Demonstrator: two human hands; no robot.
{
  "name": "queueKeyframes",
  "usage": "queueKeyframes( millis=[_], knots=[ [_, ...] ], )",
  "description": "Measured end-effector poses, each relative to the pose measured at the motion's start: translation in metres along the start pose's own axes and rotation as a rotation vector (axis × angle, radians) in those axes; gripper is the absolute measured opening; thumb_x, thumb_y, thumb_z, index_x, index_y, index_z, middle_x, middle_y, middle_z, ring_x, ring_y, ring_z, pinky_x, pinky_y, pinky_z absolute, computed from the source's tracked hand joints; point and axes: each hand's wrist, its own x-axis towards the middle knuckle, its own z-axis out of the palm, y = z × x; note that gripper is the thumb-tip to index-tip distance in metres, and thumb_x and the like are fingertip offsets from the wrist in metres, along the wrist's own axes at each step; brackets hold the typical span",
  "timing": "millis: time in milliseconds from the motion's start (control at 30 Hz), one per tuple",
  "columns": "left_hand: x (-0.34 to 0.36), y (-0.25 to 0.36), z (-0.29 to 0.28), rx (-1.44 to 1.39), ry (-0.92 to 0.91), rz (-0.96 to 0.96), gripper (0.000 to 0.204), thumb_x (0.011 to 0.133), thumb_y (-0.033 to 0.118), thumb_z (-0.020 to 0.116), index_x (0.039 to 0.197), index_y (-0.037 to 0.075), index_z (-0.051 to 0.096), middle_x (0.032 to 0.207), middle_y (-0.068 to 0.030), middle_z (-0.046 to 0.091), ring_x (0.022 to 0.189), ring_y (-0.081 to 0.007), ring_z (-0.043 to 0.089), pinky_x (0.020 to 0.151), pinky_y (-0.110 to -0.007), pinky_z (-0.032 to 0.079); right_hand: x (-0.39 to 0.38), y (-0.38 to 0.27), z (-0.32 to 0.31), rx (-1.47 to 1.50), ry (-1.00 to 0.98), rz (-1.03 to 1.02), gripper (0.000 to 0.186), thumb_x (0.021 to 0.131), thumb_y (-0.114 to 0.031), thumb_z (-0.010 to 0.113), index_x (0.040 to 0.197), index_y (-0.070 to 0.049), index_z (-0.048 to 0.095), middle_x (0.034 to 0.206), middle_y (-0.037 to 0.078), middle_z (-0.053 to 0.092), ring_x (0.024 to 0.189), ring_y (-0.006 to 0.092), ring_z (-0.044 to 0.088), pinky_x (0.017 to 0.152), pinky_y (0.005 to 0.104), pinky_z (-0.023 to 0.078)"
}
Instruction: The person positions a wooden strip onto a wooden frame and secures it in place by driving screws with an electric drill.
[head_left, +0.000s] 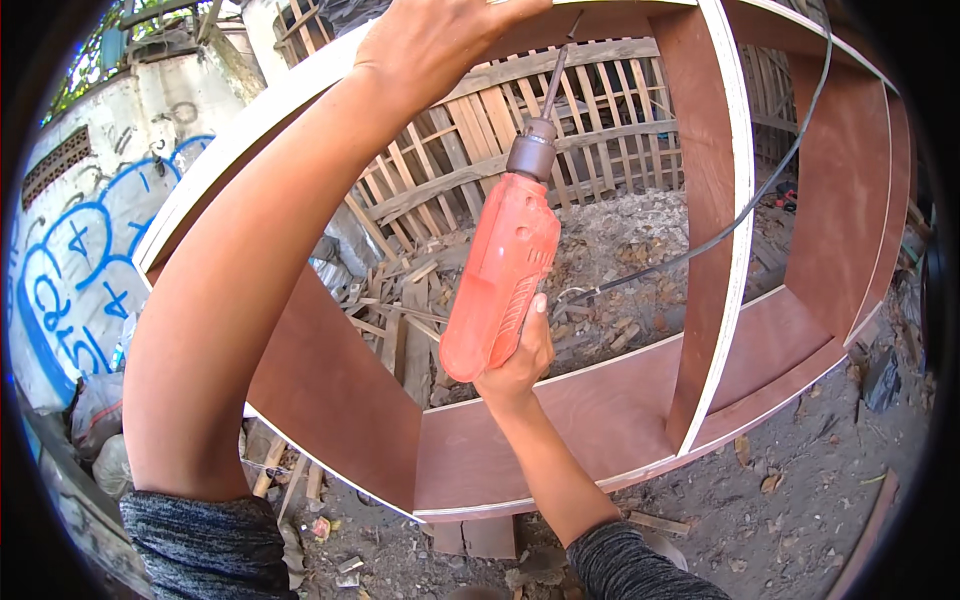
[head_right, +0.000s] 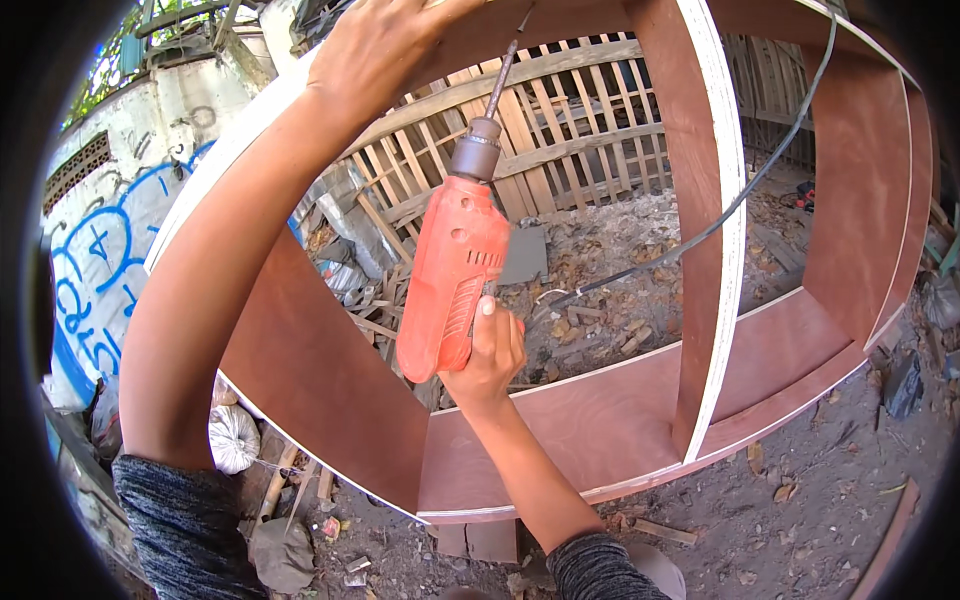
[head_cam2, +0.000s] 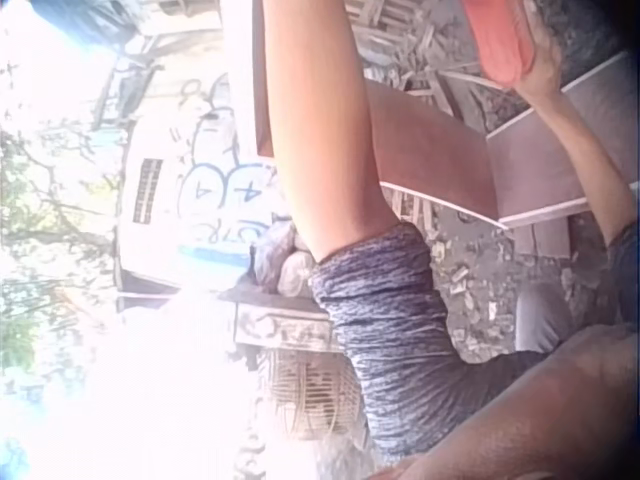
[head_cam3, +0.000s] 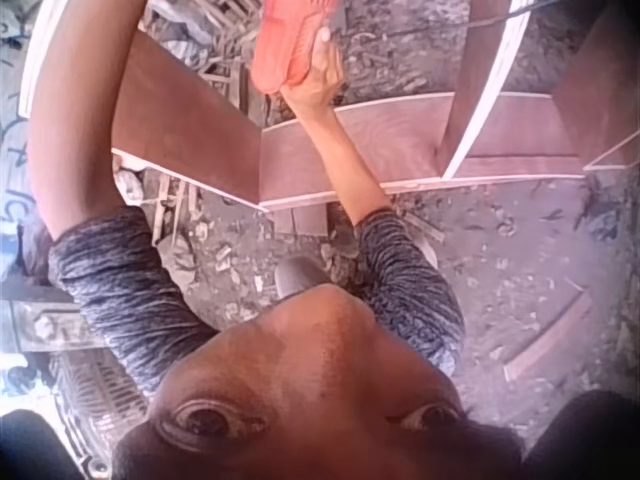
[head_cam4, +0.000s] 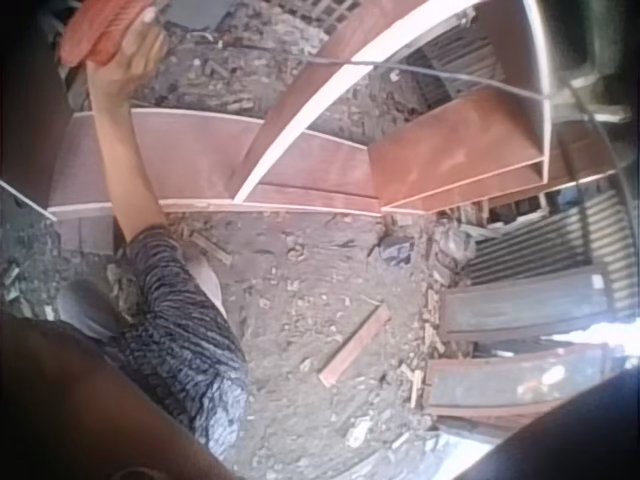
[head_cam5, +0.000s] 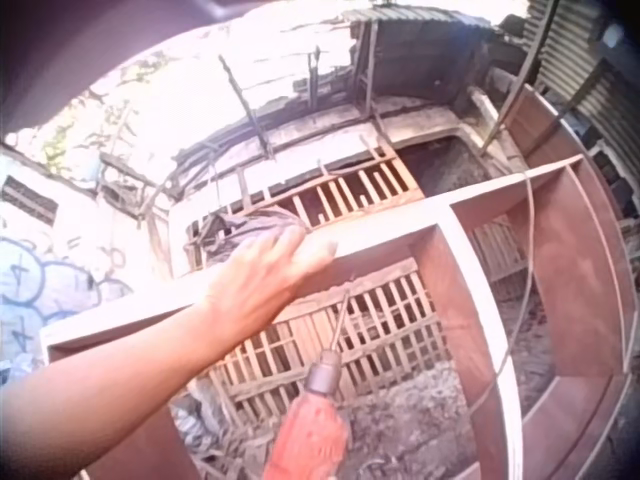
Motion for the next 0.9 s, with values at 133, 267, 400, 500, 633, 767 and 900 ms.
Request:
queueKeyframes(
  millis=[133, 267, 400, 500, 633, 767, 900],
  knots=[
    [-0.0004, 0.0, 0.0003, 0.003, -0.012, -0.011, 0.057, 0.084, 0.009, 0.066, 0.138, 0.015, 0.05, 0.119, -0.0133, 0.059, 0.102, -0.0258, 0.064, 0.084, -0.034, 0.054, -0.0002, -0.0027, -0.0001, 0.031, 0.007, 0.004, 0.097, 0.077, -0.014, 0.088, 0.151, 0.009, 0.029, 0.116, 0.034, 0.065, 0.096, 0.0493, 0.071, 0.082, 0.0527, 0.058],
    [0.0011, 0.0005, -0.0029, -0.009, -0.035, -0.016, 0.056, 0.085, 0.008, 0.065, 0.138, 0.015, 0.051, 0.119, -0.0131, 0.059, 0.103, -0.0261, 0.064, 0.084, -0.034, 0.055, 0.0017, -0.0008, 0.0016, 0.005, 0.01, 0.012, 0.1, 0.076, -0.012, 0.089, 0.152, 0.009, 0.028, 0.117, 0.034, 0.065, 0.097, 0.0494, 0.071, 0.083, 0.0525, 0.058],
    [0.0001, -0.0008, -0.0021, -0.007, -0.007, -0.017, 0.056, 0.085, 0.009, 0.065, 0.138, 0.014, 0.051, 0.12, -0.0132, 0.059, 0.103, -0.0263, 0.064, 0.085, -0.035, 0.055, 0.0081, 0.0009, 0.0019, 0.04, 0.019, 0.017, 0.1, 0.076, -0.011, 0.089, 0.152, 0.009, 0.028, 0.117, 0.034, 0.065, 0.097, 0.0491, 0.071, 0.083, 0.0523, 0.059],
    [-0.0003, -0.0004, -0.0008, -0.022, 0.028, 0.002, 0.057, 0.084, 0.009, 0.066, 0.139, 0.014, 0.05, 0.121, -0.0137, 0.058, 0.104, -0.0266, 0.064, 0.086, -0.035, 0.055, 0.0067, 0.0024, 0.0017, 0.062, 0.033, 0.024, 0.1, 0.075, -0.011, 0.089, 0.152, 0.01, 0.028, 0.117, 0.034, 0.065, 0.098, 0.0488, 0.071, 0.083, 0.0521, 0.059],
    [-0.0011, -0.0005, 0.0007, -0.015, -0.028, -0.014, 0.059, 0.084, 0.009, 0.067, 0.14, 0.014, 0.049, 0.123, -0.0145, 0.058, 0.105, -0.0271, 0.063, 0.087, -0.035, 0.055, 0.0044, 0.0015, 0.0002, 0.046, 0.025, 0.005, 0.099, 0.076, -0.012, 0.088, 0.152, 0.01, 0.028, 0.117, 0.035, 0.065, 0.097, 0.0487, 0.071, 0.083, 0.0519, 0.059],
    [0.0004, -0.0016, 0.002, 0.036, -0.046, -0.009, 0.065, 0.083, 0.007, 0.07, 0.142, 0.014, 0.046, 0.121, -0.015, 0.058, 0.105, -0.027, 0.064, 0.086, -0.035, 0.055, 0.0049, -0.0004, 0.0005, 0.067, 0.002, -0.003, 0.098, 0.077, -0.012, 0.088, 0.152, 0.009, 0.028, 0.117, 0.035, 0.065, 0.097, 0.0487, 0.072, 0.083, 0.0521, 0.059],
    [0.0016, 0.0005, 0.0009, -0.007, -0.066, -0.02, 0.066, 0.082, 0.006, 0.071, 0.142, 0.014, 0.044, 0.12, -0.0148, 0.058, 0.104, -0.0271, 0.064, 0.086, -0.036, 0.056, 0.0082, -0.0018, 0.0007, 0.039, 0.015, 0.001, 0.099, 0.077, -0.012, 0.088, 0.153, 0.008, 0.027, 0.117, 0.035, 0.065, 0.097, 0.0483, 0.072, 0.083, 0.0521, 0.059]
  ],
)
